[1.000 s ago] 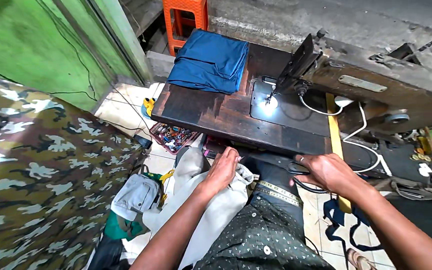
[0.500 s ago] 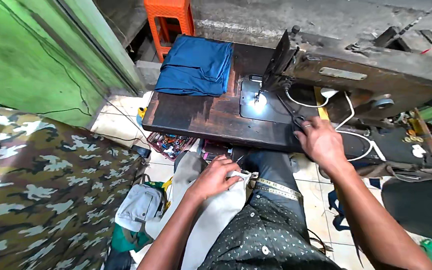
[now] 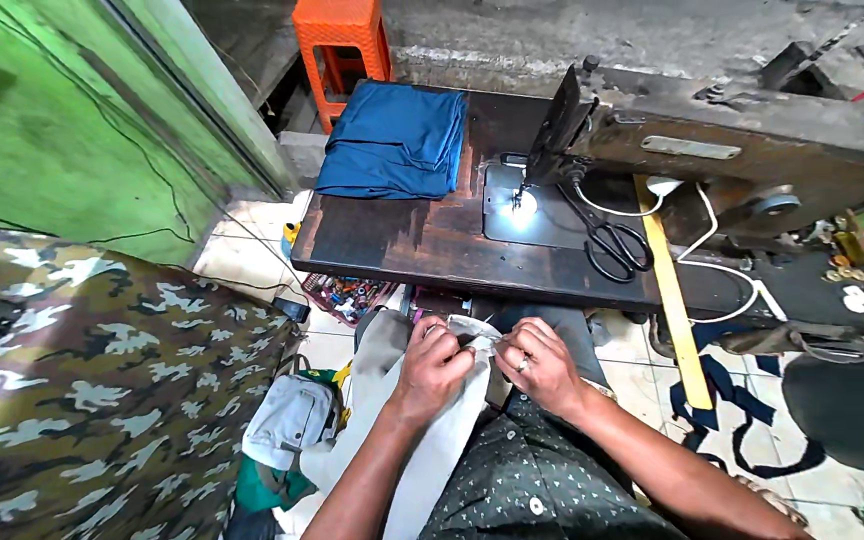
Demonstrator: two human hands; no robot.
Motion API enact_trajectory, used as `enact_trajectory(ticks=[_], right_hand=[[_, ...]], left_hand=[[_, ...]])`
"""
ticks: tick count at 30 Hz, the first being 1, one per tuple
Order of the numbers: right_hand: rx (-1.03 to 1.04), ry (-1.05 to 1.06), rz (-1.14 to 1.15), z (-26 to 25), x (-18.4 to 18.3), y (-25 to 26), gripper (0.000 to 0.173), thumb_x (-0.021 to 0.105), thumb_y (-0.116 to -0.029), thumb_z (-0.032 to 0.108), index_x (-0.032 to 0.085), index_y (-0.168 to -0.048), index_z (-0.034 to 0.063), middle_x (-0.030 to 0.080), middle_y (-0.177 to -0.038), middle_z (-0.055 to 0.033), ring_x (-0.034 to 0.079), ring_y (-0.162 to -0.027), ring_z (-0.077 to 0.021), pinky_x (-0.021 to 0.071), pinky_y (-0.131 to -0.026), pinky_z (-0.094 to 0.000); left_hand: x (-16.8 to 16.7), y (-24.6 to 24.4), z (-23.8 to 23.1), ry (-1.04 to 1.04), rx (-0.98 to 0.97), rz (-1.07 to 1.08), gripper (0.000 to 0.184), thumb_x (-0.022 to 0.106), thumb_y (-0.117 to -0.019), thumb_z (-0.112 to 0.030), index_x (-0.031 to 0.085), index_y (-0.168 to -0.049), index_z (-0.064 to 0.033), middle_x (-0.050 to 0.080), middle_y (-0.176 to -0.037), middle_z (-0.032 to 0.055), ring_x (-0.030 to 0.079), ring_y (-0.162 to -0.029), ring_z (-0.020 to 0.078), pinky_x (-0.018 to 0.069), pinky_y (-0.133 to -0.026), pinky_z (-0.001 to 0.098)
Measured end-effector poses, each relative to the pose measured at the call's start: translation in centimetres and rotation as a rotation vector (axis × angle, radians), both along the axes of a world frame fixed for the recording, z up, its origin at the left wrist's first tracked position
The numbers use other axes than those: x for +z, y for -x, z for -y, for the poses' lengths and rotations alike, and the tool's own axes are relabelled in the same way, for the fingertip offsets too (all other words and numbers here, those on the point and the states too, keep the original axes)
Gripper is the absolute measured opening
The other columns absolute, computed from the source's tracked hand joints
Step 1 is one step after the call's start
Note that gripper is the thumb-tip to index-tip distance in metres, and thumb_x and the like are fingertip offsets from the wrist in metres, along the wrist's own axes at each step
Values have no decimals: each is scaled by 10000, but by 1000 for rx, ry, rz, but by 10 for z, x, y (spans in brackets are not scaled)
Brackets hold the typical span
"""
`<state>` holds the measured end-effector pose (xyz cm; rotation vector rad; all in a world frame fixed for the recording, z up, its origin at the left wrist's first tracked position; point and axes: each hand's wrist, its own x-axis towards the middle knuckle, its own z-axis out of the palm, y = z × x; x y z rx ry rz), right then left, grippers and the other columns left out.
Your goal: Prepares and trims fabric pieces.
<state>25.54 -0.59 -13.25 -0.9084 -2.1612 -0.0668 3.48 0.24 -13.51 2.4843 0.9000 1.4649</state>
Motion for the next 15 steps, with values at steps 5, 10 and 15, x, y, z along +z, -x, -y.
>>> enact_trajectory(ticks=[5,10,15], right_hand=[[163,511,-192,-8,18,-7,333,636,-995,364,711,-1144,76,712,-965,-47,649,-965,-150,485,-974,-364],[229,659,-161,-19,34,-11,233,654,-997,285,742,-1067,81,717,-1021,-61,656,-1013,-150,514,-935,-361],[266,850,-159,-26,43,-11,183,710,-950,229,764,-934,56,708,-952,-57,647,-939,-73,520,-852,-224]], left_hand=[[-3,1,-1,-2,21,-2,159,649,-957,-76,628,-800,-85,516,-711,61,568,-751,208,452,-984,385],[0,-2,-1,-23,7,-39,152,623,-963,-58,645,-817,-95,504,-712,55,560,-752,208,444,-981,392],[1,-4,1,-65,-27,-96,160,603,-972,-40,648,-830,-101,504,-715,52,554,-749,211,438,-977,404]])
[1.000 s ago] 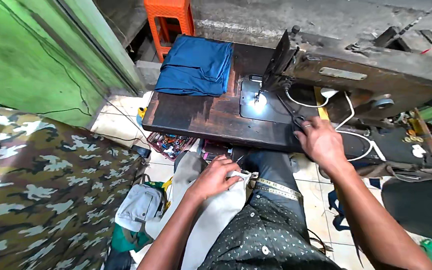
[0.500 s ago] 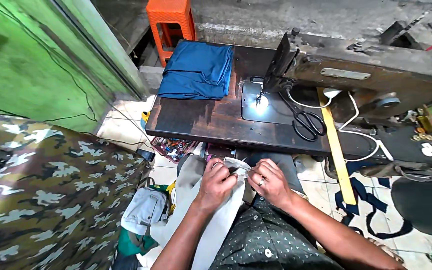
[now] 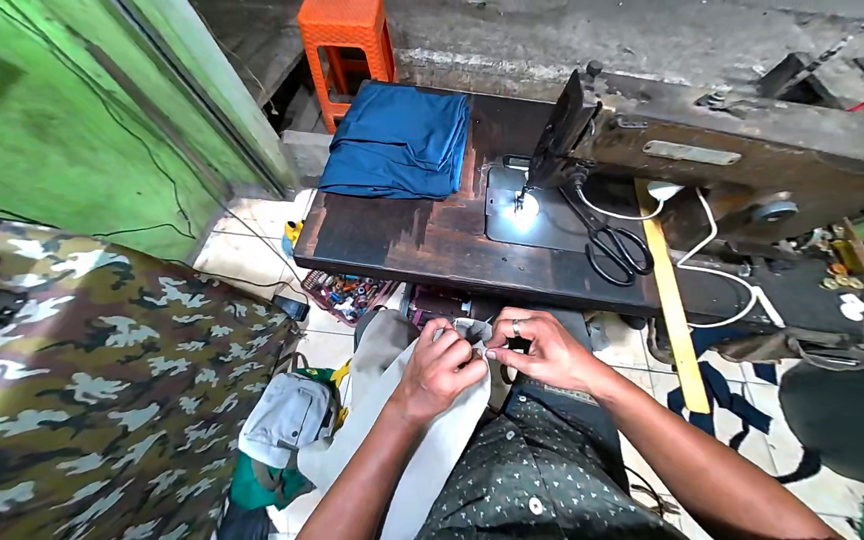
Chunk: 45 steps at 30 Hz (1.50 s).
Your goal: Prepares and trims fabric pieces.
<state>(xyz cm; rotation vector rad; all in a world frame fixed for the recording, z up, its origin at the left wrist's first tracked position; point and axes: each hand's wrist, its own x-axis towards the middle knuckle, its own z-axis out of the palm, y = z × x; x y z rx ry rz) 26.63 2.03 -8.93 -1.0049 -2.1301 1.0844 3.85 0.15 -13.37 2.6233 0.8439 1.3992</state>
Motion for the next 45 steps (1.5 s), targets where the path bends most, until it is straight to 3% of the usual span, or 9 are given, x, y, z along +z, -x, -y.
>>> enact_trajectory(ticks=[10,13,16,22,27,30,34,39,45], right_hand=[[-480,-42,-123,13,-4,-8,234,558,-1028,201,707,-1027,21,719,-956,-44,705,-851,-102,612,-786,-300],[-735,-411,347,-8,2,-60,313,534,-1038,233,743,-1055,1,731,-997,-162,720,-919,-293,593,-812,-480],[-841,-229,698,-31,12,-109,398,596,-1031,208,609,-1298,-88,604,-1261,-344,576,-1212,-529,462,-1018,-653],[-773,82,981,-64,23,-128,372,635,-976,85,604,-1310,-76,607,-1273,-328,623,-1138,-523,498,-917,-686],[-659,238,996,-75,30,-143,551,761,-904,223,576,-1318,-89,596,-1295,-317,601,-1169,-507,458,-969,-685],[-656,155,1020,-39,33,-144,528,736,-913,255,578,-1310,-55,640,-1198,-330,631,-1092,-538,467,-885,-725],[-429,-180,773,18,24,-141,550,684,-883,499,672,-1057,-23,663,-739,-230,671,-663,-460,501,-568,-650],[-24,-90,656,29,21,-118,876,568,-804,788,657,-1244,36,703,-1119,-167,709,-951,-347,570,-744,-570],[194,-243,682,5,16,-110,796,600,-788,759,684,-1113,37,685,-910,-137,700,-760,-311,557,-609,-504]], left_hand=[[-5,-5,-1,-5,31,70,135,631,-948,-37,657,-827,-89,499,-691,53,553,-722,212,459,-953,387],[-9,-2,-1,4,46,75,121,649,-944,-51,668,-829,-84,531,-694,54,575,-731,211,467,-951,381],[-10,0,-1,11,69,102,112,667,-935,-63,667,-825,-81,558,-705,59,597,-755,213,474,-951,367],[-11,-1,-2,1,62,152,126,683,-935,-78,656,-812,-78,540,-703,57,581,-748,207,470,-948,357],[-11,1,-1,-2,67,163,139,692,-933,-80,648,-801,-76,541,-702,57,584,-755,202,469,-957,350],[-11,3,0,7,70,170,137,691,-937,-83,647,-807,-81,543,-712,52,586,-765,198,467,-969,350],[-13,4,-1,24,89,181,141,698,-941,-106,647,-811,-84,548,-722,52,586,-773,194,458,-975,351],[-15,0,-5,29,105,203,206,704,-956,-172,617,-786,-97,549,-722,49,577,-780,187,432,-932,343],[-15,2,-3,31,126,230,211,717,-941,-171,611,-779,-87,547,-717,50,583,-781,186,442,-938,335]])
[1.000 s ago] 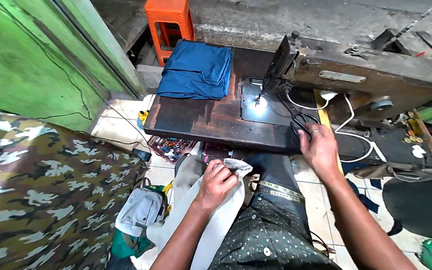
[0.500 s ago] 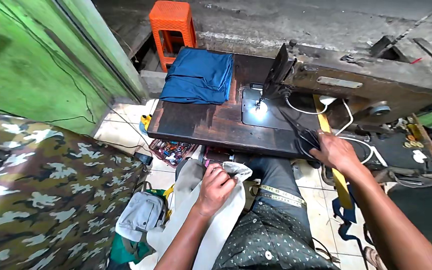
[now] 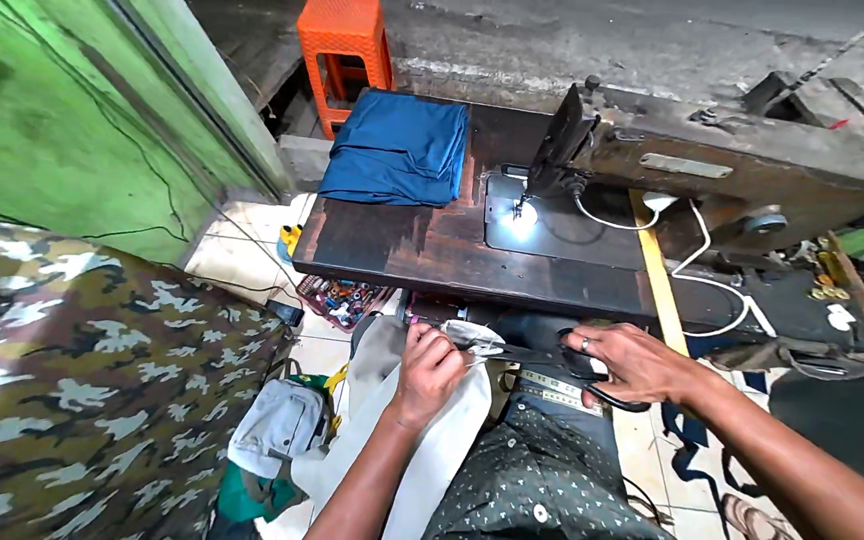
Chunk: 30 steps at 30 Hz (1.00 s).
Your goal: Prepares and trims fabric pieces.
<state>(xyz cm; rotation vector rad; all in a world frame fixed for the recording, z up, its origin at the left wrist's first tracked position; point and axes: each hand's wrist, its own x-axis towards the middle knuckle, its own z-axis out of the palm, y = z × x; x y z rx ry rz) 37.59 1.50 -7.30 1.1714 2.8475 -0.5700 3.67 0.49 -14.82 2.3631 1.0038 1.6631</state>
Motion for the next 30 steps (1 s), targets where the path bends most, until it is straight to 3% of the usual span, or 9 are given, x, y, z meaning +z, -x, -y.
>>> enact_trajectory(ticks=[12,15,18,20,22,25,27,28,30], right_hand=[[40,-210,-155,2,-13,-2,699,458,-900,754,642,-844,82,590,-623,-54,588,-500,-196,450,-438,-382],[-135,-236,-145,9,-11,-15,630,524,-895,657,675,-871,46,646,-664,-100,641,-537,-252,501,-466,-454],[-464,-207,7,4,-1,-27,560,642,-896,507,688,-977,-44,670,-732,-219,679,-634,-434,522,-545,-624],[-677,-137,135,-13,4,-33,600,660,-922,533,681,-1074,-46,686,-826,-282,685,-772,-518,505,-642,-703],[-792,-92,183,-33,4,-38,581,661,-951,500,652,-1131,-52,681,-922,-321,672,-879,-549,495,-725,-727],[-758,-212,178,-43,15,-15,473,640,-1018,333,650,-1204,-101,628,-1181,-359,627,-1091,-558,501,-872,-717],[-629,-193,147,-35,25,19,452,576,-1050,342,676,-1167,-83,642,-1149,-343,649,-1062,-529,522,-870,-690],[-560,-102,133,-27,24,39,481,536,-1061,390,706,-1112,-57,683,-1071,-310,684,-1003,-491,541,-853,-666],[-503,287,190,-13,10,81,611,430,-1071,520,686,-1222,-14,696,-1154,-267,662,-1128,-445,494,-982,-642]], left_hand=[[-2,5,-2,31,43,41,222,733,-933,-225,613,-814,-82,562,-727,46,595,-790,178,445,-953,320],[-2,5,-2,35,31,44,222,749,-922,-220,614,-813,-80,564,-725,46,599,-796,178,449,-955,320],[2,4,-3,119,26,-13,260,757,-938,-305,671,-869,-70,639,-792,67,644,-841,192,491,-941,343],[9,3,-2,288,43,-90,366,744,-937,-372,718,-1074,-34,716,-1020,131,687,-1004,242,544,-959,377],[16,6,1,484,49,-116,567,733,-938,-415,641,-1289,20,654,-1272,202,647,-1187,305,537,-1032,431],[26,29,11,665,93,-207,585,638,-992,-460,607,-1363,-8,590,-1406,183,596,-1284,305,506,-1075,459],[30,56,31,781,133,-321,558,562,-1020,-489,634,-1343,-41,616,-1379,179,601,-1277,330,493,-1075,503],[31,69,45,861,156,-362,552,539,-1028,-501,645,-1333,-53,629,-1358,184,605,-1268,346,486,-1073,531],[25,93,76,1025,227,-392,578,493,-1029,-550,663,-1316,-78,640,-1336,179,609,-1255,350,480,-1070,553]])
